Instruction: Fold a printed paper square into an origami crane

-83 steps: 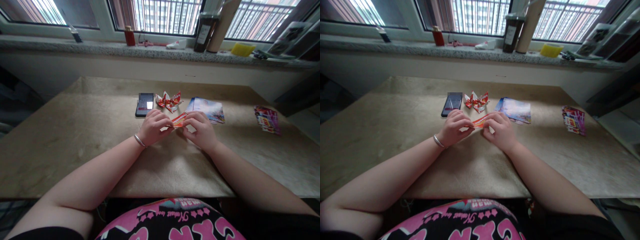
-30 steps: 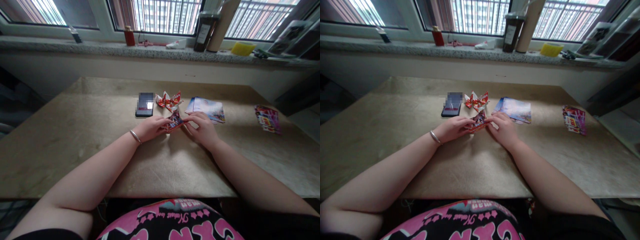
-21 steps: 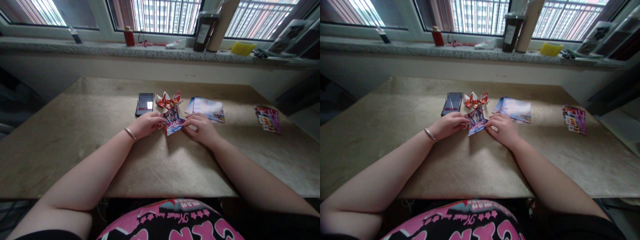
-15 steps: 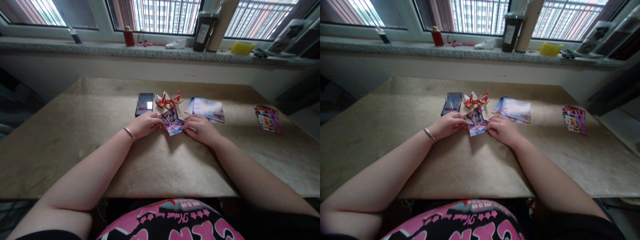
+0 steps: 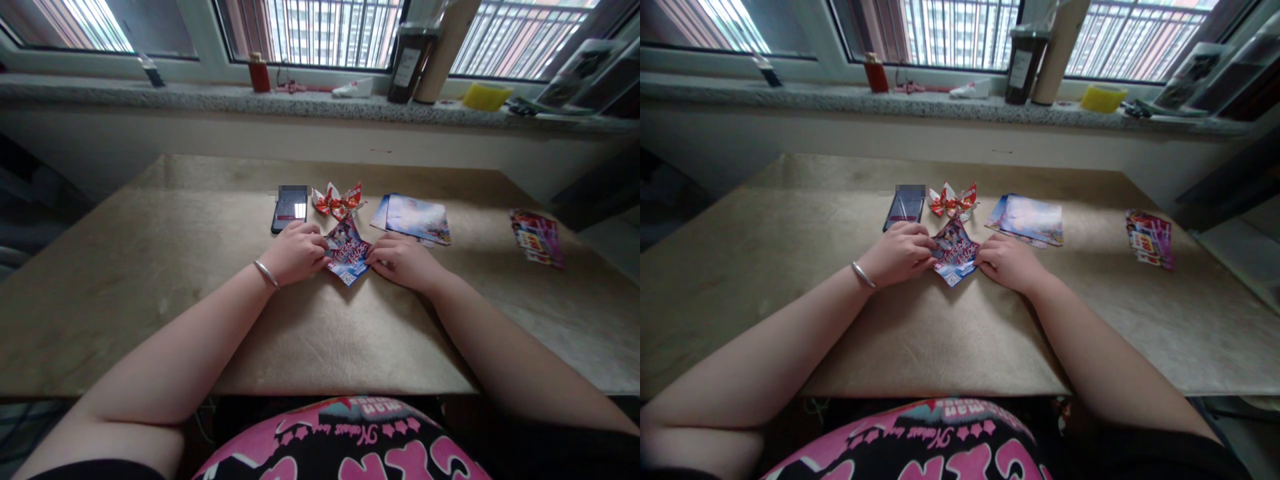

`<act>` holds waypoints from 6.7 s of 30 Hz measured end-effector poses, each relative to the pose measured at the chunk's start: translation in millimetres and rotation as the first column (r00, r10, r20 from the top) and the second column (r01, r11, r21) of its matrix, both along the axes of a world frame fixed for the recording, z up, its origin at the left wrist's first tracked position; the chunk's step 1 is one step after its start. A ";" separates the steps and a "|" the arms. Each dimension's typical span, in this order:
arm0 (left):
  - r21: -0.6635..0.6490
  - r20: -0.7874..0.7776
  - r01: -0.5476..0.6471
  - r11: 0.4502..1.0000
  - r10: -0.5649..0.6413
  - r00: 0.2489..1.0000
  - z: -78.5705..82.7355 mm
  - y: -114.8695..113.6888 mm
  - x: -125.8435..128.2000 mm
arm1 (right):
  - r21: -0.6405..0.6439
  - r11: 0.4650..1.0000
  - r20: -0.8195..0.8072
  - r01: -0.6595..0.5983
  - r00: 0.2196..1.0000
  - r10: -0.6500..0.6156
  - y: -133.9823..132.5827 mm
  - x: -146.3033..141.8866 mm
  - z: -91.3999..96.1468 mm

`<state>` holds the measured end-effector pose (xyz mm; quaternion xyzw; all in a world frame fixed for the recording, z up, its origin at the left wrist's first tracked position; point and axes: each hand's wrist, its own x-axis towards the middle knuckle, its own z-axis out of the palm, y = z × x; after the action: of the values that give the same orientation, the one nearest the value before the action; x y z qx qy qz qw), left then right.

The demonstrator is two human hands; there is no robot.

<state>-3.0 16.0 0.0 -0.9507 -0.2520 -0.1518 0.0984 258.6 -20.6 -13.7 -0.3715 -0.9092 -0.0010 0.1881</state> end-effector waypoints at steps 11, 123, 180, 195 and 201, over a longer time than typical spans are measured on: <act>-0.058 0.061 0.157 0.986 -0.154 0.986 -14.4 -3.2 13.2 | 0.003 1.000 -0.007 0.015 1.000 -0.015 -2.0 -4.8 2.2; -0.345 0.250 0.083 0.935 0.006 0.968 -20.7 -6.7 15.0 | -0.265 0.902 -0.366 0.341 0.830 -0.421 -7.1 -19.5 -3.9; 0.014 0.293 0.028 1.000 -0.031 0.956 -12.7 -8.7 18.1 | 0.084 0.989 -0.443 0.118 0.894 -0.069 -15.6 -30.9 4.7; -0.026 0.556 0.136 0.990 -0.099 0.825 -14.0 -6.5 20.3 | 0.049 0.994 -0.533 0.101 0.844 -0.060 -12.8 -36.4 0.2; -0.013 0.567 0.156 0.988 -0.121 0.815 -10.8 -10.0 21.8 | 0.020 0.989 -0.596 0.144 0.796 -0.104 -16.4 -40.2 2.1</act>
<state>18.8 6.0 -10.9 -0.8816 -0.2044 -0.4250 -0.0197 218.4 -37.0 -11.6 -0.4056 -0.7781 0.0734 0.4739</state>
